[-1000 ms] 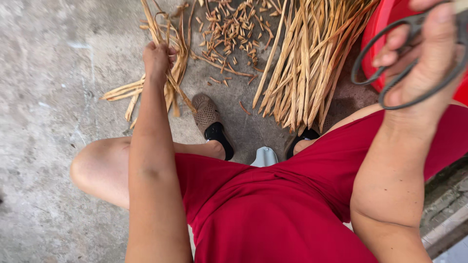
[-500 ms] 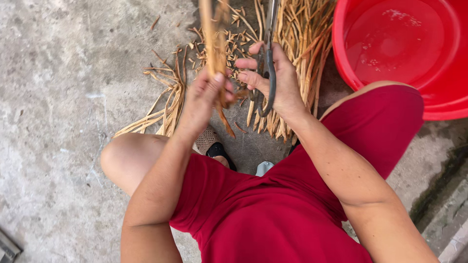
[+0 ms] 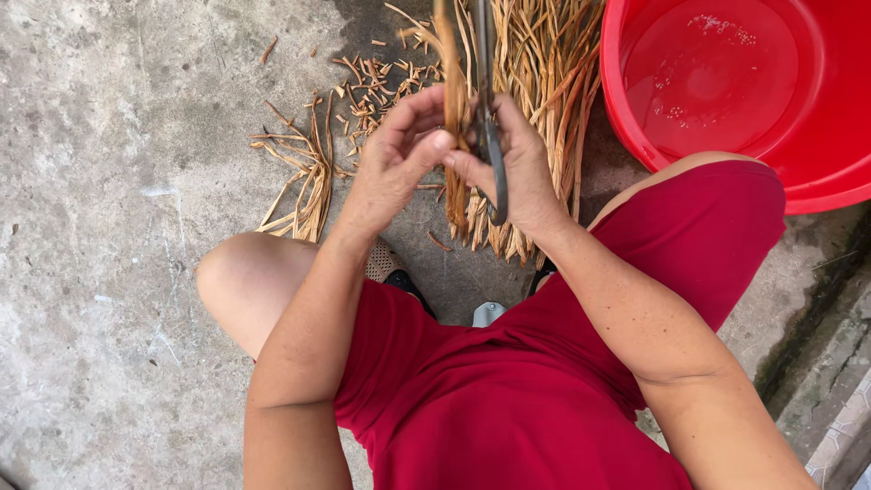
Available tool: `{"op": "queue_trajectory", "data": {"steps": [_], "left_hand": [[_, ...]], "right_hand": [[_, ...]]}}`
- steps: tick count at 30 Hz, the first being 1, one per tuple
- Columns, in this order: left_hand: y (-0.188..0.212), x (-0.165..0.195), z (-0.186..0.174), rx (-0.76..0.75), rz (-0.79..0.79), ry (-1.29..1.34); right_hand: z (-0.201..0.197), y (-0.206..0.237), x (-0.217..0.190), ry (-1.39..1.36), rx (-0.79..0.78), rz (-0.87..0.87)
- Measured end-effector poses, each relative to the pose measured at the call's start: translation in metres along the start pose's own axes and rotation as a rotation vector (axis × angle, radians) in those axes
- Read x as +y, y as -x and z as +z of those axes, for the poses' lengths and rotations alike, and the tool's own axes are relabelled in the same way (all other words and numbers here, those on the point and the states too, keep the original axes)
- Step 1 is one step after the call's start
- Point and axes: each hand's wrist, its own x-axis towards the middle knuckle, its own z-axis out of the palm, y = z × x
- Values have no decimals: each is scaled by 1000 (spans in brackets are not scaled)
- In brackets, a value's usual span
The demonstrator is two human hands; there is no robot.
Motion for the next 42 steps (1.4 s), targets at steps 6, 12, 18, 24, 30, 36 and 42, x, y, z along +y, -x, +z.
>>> {"op": "queue_trajectory", "data": {"steps": [6,12,18,24,30,36,42], "left_hand": [[-11,-16,21,112,-115,154],[-9,-26,25,209,-19,184],[-9,-21,22,262,101,227],[-10,3,-3,383,93,174],[9,27,-22,316,-7,-37],[13,30,-24,259,-68,-180],[17,33,-31,351,-39,-144]], "right_hand": [[1,1,4,49,-20,-20],[6,0,7,125,-30,-30],[6,4,0,194,-76,44],[-6,2,-13,279,-97,-192],[-31,2,-33,401,-148,-70],[-29,1,-38,485,-187,5],[-28,0,-35,535,-193,-1]]}}
